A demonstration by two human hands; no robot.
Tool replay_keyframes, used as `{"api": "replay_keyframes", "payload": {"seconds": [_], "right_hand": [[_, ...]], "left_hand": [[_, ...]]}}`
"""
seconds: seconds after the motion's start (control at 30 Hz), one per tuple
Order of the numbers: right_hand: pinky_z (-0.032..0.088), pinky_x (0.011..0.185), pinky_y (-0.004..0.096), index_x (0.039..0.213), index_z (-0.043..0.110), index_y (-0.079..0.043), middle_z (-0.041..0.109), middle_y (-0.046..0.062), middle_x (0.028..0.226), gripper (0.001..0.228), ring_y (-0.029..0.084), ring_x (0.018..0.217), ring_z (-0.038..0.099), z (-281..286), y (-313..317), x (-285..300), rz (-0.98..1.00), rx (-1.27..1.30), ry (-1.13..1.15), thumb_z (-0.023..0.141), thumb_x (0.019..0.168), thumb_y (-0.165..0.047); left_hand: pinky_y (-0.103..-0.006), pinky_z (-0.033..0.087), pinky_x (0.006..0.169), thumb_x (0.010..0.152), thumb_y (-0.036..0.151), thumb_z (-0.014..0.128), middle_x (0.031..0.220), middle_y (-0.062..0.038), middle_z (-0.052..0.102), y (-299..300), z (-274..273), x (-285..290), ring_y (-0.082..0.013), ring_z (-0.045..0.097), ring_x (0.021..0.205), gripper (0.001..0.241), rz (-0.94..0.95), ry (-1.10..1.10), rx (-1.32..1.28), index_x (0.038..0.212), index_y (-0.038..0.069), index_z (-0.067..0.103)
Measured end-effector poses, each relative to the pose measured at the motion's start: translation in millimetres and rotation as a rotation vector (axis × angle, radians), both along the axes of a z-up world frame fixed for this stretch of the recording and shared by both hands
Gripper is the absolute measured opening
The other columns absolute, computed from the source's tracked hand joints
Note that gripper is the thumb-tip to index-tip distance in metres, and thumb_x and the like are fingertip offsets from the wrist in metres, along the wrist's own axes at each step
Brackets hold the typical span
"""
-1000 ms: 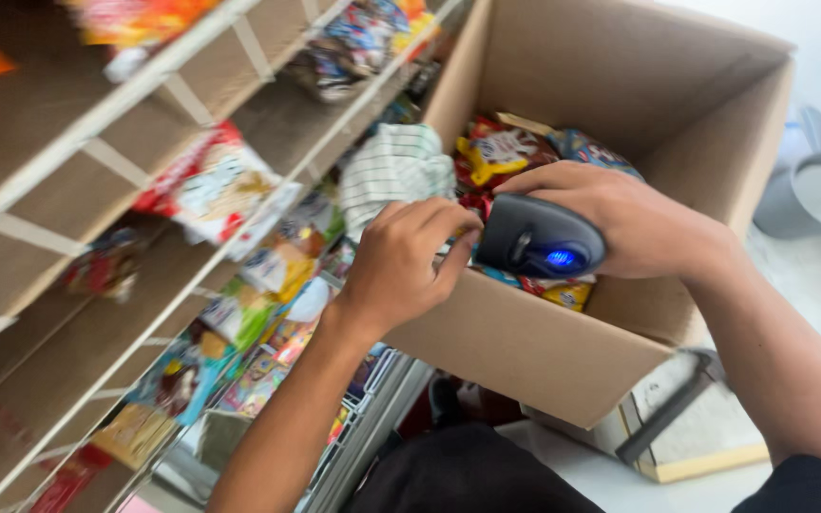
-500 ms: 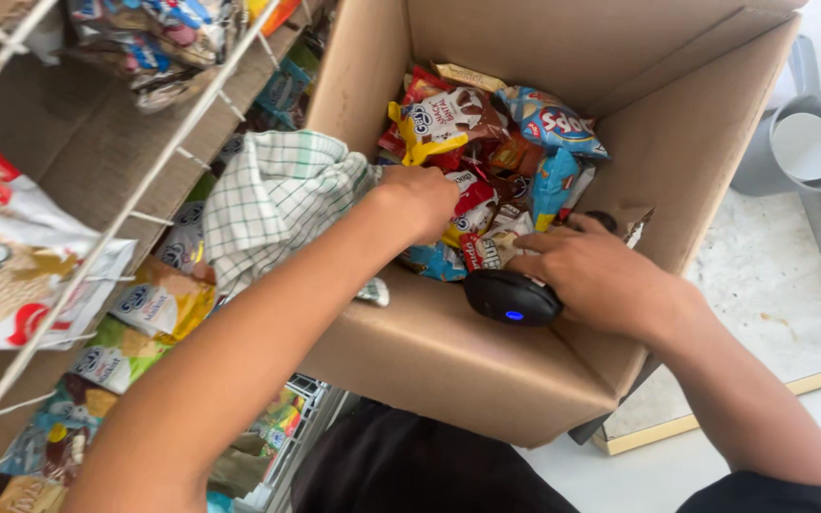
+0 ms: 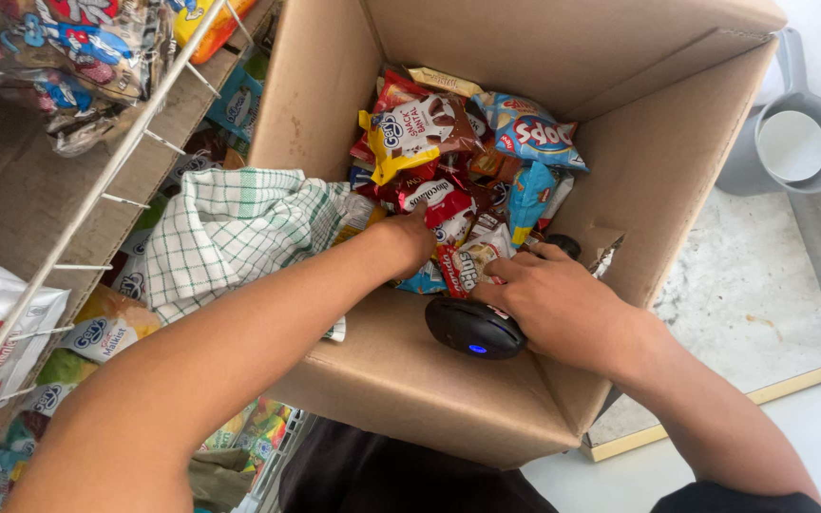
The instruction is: The person scans barcodes on snack bags using a handheld scanner and places them into a cardboard box.
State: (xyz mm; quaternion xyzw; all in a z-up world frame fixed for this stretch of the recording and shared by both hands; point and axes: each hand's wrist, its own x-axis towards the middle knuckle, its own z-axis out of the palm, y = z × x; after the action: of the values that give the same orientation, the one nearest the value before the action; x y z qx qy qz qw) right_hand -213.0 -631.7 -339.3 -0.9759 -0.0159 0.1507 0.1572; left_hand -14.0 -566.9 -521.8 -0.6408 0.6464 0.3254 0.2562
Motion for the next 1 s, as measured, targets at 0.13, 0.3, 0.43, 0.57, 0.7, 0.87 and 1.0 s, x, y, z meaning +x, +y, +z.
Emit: {"api": "replay_keyframes", "payload": {"seconds": [0.13,0.3,0.43,0.57,0.7,0.87,1.0], "right_hand": [[0.042,0.098,0.046,0.116,0.068,-0.015,0.067,0.011,0.113,0.04,0.032,0.107,0.062,1.8,4.3,1.1,0.0,-0.001,0.036,0.066,0.076,-0.012],[0.044,0.094,0.047,0.116,0.069,-0.013,0.068,0.011,0.111,0.044,0.034,0.104,0.063,15.7,2.8,-0.3,-0.005,0.057,-0.063,0.071,0.072,-0.014],[0.05,0.093,0.046,0.118,0.066,-0.003,0.068,0.016,0.12,0.053,0.039,0.108,0.064,36.5,-5.8,3.3,0.032,0.247,-0.277,0.075,0.066,-0.009],[0.054,0.088,0.043,0.122,0.064,-0.002,0.07,0.016,0.114,0.058,0.038,0.102,0.068,57.0,0.0,1.7,-0.05,0.391,-0.324,0.079,0.067,-0.012],[0.056,0.079,0.035,0.111,0.067,-0.003,0.074,0.011,0.095,0.044,0.026,0.085,0.069,75.1,35.3,-8.6,-0.312,0.433,-0.42,0.084,0.071,-0.008],[0.06,0.086,0.03,0.116,0.067,-0.001,0.076,0.008,0.1,0.032,0.011,0.092,0.073,94.9,96.2,-14.6,-0.48,0.757,-0.559,0.078,0.086,0.0],[0.06,0.086,0.029,0.125,0.065,-0.003,0.074,0.005,0.106,0.035,0.011,0.096,0.071,100.4,142.8,-4.7,-0.528,0.989,-0.503,0.071,0.09,0.0]], "left_hand": [[-0.0415,0.058,0.091,0.085,0.002,0.068,0.161,-0.037,0.02,8.0,-13.1,2.1,-0.0412,0.068,0.112,0.034,0.039,0.034,-0.149,0.118,-0.003,0.072],[-0.0452,0.059,0.082,0.085,0.002,0.064,0.111,-0.027,0.067,10.1,36.7,17.4,-0.0395,0.072,0.097,0.015,0.044,0.137,-0.603,0.094,-0.001,0.076],[-0.0463,0.058,0.075,0.078,0.009,0.074,0.086,-0.023,0.072,37.0,121.4,19.5,-0.0387,0.071,0.083,0.009,0.163,0.276,-0.967,0.079,0.0,0.074],[-0.0379,0.057,0.069,0.085,0.011,0.077,0.093,-0.016,0.074,104.4,200.2,20.7,-0.0286,0.073,0.074,0.022,0.569,0.639,-1.149,0.105,0.002,0.076],[-0.0318,0.061,0.078,0.095,0.007,0.078,0.105,-0.011,0.077,172.0,229.7,4.9,-0.0211,0.077,0.089,0.014,0.62,0.59,-1.571,0.108,0.004,0.076],[-0.0224,0.044,0.068,0.096,0.003,0.077,0.093,-0.004,0.071,248.2,230.2,-15.0,-0.0084,0.062,0.081,0.012,0.938,0.683,-1.809,0.108,0.001,0.077],[-0.0198,0.043,0.07,0.101,0.006,0.076,0.091,0.002,0.064,297.7,211.0,-38.6,-0.0031,0.055,0.079,0.011,1.149,0.965,-1.968,0.109,-0.001,0.074]]}}
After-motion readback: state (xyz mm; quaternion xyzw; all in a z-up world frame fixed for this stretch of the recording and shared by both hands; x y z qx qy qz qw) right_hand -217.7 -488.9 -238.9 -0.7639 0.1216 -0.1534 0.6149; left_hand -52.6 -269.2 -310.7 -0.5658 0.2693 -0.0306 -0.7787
